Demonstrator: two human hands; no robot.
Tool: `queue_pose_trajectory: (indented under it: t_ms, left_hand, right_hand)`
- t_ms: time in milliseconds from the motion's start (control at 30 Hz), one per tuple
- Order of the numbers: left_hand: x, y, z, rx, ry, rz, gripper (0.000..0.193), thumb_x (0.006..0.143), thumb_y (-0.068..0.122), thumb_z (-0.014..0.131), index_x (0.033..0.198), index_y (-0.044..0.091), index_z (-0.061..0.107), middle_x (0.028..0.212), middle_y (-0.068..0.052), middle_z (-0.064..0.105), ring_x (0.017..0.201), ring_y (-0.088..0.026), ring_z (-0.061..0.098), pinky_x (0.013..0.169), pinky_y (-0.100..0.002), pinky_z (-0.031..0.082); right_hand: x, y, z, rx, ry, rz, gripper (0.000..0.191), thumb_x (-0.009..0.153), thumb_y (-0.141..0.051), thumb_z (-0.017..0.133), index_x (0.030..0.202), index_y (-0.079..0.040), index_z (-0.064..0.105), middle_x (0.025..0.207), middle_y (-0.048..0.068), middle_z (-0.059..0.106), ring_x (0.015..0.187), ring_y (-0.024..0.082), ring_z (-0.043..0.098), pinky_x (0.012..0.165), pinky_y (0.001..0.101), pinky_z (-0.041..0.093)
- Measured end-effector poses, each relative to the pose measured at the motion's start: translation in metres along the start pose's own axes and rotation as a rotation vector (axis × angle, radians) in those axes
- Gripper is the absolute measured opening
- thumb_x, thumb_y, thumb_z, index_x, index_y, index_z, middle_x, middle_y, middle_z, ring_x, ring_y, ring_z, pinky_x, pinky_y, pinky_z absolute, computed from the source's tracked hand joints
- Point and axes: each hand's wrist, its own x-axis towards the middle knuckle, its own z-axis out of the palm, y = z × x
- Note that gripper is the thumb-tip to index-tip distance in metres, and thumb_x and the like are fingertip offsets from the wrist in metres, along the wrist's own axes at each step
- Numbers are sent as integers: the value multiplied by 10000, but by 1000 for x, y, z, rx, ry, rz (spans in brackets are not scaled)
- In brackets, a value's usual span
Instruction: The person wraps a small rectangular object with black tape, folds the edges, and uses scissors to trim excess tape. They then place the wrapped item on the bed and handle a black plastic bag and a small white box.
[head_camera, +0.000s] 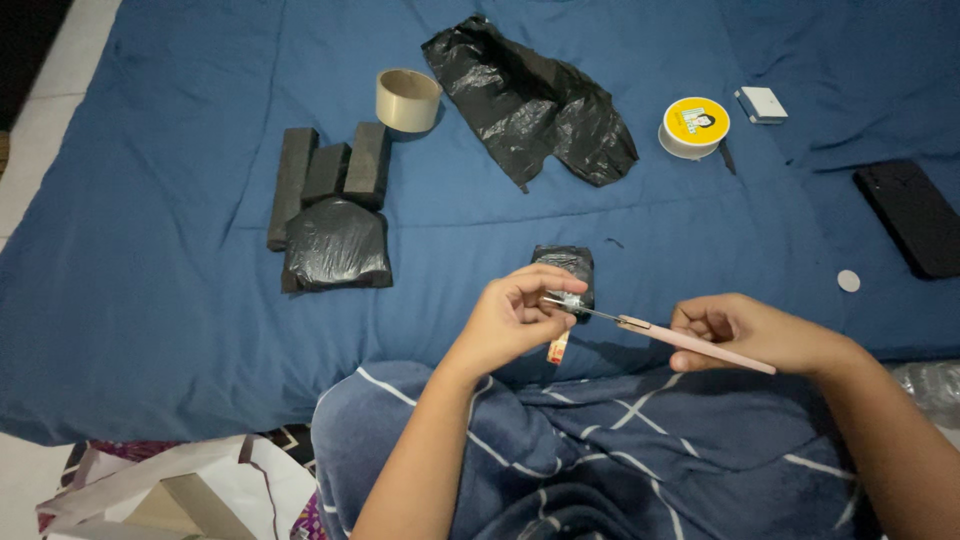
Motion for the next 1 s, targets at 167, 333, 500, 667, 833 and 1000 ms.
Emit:
queue_pose_trajectory:
  t_ms: [167, 333, 500, 667, 833, 1000]
  left_hand:
    - [0, 4, 2, 26, 5, -7, 352, 870, -123, 658, 1218, -73, 681, 1264, -75, 601, 958, -123, 685, 862, -240, 584]
    - [-2, 10, 3, 39, 21, -27, 416, 840, -128, 668, 1247, -43, 663, 1332, -71, 560, 916, -117, 689, 811, -234, 579]
    - [-2, 11, 0, 58, 39, -11, 571, 808, -162, 666, 1358, -30, 588, 1382, -118, 556, 884, -111, 679, 761, -239, 572]
    - [0, 5, -3, -19, 98, 14, 805, 782, -183, 613, 1518, 38, 373, 1385, -120, 520, 767, -73, 597, 668, -242, 551]
    - [3, -2, -7, -53, 125, 42, 694, 876, -91, 509, 1536, 49, 345, 1383, -116, 557, 738, -57, 553, 740, -222, 535]
    - [4, -3, -5, -9, 174, -6, 643, 892, -35, 418, 1523, 76, 366, 1285, -72, 618, 698, -40, 485, 644, -187, 456]
  right_hand:
    - [2, 0, 0, 0, 8, 25, 280, 733, -244, 881, 759, -38, 694, 562, -42, 550, 498, 82, 443, 470, 262, 313]
    - [1, 0, 2, -29, 27, 18, 270, 725, -223, 894, 761, -27, 712, 576, -20, 598, 518, 92, 480, 498, 263, 354]
    - [-3, -5, 1, -29, 76, -96, 304, 683, -220, 886, 886, -67, 719, 686, -6, 720, 624, 90, 653, 579, 253, 523]
    - [-14, -8, -27, -153, 571, 48, 405, 705, -329, 878, 958, -49, 730, 713, 92, 716, 606, 195, 614, 569, 336, 464]
    - [-7, 12, -43, -506, 965, 270, 622, 827, -518, 849, 1067, 39, 714, 819, 210, 744, 728, 290, 743, 671, 377, 565]
    - [-2, 18, -39, -813, 970, 133, 529, 816, -427, 840, 1105, 7, 755, 984, 212, 748, 894, 343, 716, 782, 415, 565]
